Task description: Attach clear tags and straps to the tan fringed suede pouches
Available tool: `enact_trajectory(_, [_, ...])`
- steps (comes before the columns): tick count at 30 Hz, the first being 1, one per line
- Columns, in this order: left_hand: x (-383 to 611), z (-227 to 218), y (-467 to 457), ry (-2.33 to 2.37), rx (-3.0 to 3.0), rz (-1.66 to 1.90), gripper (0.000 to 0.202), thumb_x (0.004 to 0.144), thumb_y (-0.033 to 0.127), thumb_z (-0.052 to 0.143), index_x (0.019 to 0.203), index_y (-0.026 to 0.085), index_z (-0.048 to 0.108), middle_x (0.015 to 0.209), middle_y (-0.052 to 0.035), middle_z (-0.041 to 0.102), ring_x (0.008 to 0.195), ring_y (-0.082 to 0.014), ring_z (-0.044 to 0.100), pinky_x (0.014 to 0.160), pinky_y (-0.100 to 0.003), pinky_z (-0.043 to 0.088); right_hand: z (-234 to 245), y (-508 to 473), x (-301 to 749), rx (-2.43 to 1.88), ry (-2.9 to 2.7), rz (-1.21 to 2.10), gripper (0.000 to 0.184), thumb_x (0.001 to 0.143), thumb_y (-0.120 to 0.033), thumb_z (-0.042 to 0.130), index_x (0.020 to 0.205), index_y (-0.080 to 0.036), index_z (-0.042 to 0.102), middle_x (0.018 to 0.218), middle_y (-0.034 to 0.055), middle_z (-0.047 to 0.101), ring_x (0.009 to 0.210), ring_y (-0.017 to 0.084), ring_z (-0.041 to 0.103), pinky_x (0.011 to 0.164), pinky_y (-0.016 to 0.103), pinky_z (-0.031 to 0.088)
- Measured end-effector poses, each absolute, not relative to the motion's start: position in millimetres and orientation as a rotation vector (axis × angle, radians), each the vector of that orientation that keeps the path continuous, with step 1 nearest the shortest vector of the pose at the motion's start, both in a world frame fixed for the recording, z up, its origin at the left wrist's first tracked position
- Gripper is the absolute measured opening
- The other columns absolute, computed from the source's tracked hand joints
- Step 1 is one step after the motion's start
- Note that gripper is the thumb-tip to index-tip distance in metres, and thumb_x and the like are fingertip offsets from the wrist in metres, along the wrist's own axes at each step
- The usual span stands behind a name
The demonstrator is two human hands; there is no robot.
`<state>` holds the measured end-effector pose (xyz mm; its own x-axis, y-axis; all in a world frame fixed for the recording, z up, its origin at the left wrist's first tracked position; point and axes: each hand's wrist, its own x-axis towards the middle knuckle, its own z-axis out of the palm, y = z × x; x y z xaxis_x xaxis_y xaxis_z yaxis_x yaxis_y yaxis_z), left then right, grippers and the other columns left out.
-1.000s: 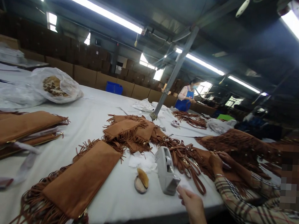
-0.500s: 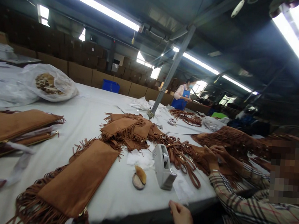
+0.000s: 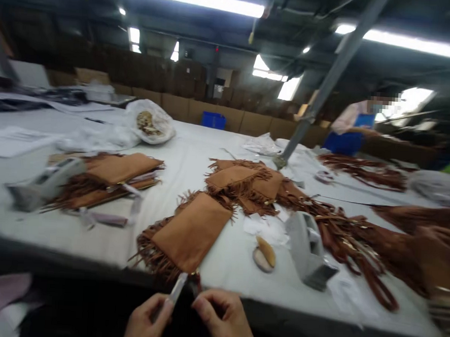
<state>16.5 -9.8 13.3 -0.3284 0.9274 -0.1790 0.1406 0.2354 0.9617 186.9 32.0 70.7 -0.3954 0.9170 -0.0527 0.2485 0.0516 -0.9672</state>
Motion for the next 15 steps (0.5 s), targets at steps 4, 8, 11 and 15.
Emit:
enact_trajectory(4, [8,8,-4,1.626,1.178,1.147,0.045,0.08,0.057,0.053,0.073,0.016,0.069,0.064,-0.0019,0.063,0.064,-0.0171,0.055,0.061,-0.023,0.041,48,43,155,-1.123,-1.747,1.472,0.044,0.085,-0.051,0.054,0.067,-0.013,0.065,0.06,-0.0022,0.044,0.057,0.009,0.036,0.05,0.021,0.029])
enact_trajectory(8, [9,5,-6,1.618,1.253,1.121,0.04,0.086,0.05,0.049,0.076,0.016,0.068,0.067,-0.0037,0.065,0.068,-0.0185,0.058,0.067,-0.025,0.045,22,50,143,-1.215,-1.783,1.452,0.05,0.083,-0.054,0.052,0.058,-0.012,0.06,0.055,-0.002,0.039,0.054,0.009,0.033,0.046,0.022,0.024])
enact_trajectory(11, [10,-2,-7,1.626,1.281,1.143,0.039,0.087,0.048,0.046,0.077,0.016,0.066,0.065,-0.0033,0.064,0.065,-0.018,0.058,0.067,-0.025,0.045,9,52,141,-1.317,-1.777,1.433,0.051,0.079,-0.057,0.055,0.052,-0.013,0.056,0.053,-0.0019,0.038,0.052,0.009,0.031,0.044,0.022,0.021])
enact_trajectory(15, [10,-6,-7,1.629,1.272,1.183,0.04,0.086,0.05,0.047,0.074,0.017,0.065,0.062,-0.0021,0.061,0.063,-0.0174,0.056,0.066,-0.025,0.044,-2,54,140,-1.414,-1.724,1.465,0.054,0.074,-0.061,0.059,0.048,-0.013,0.054,0.049,-0.0029,0.035,0.049,0.008,0.027,0.043,0.023,0.016])
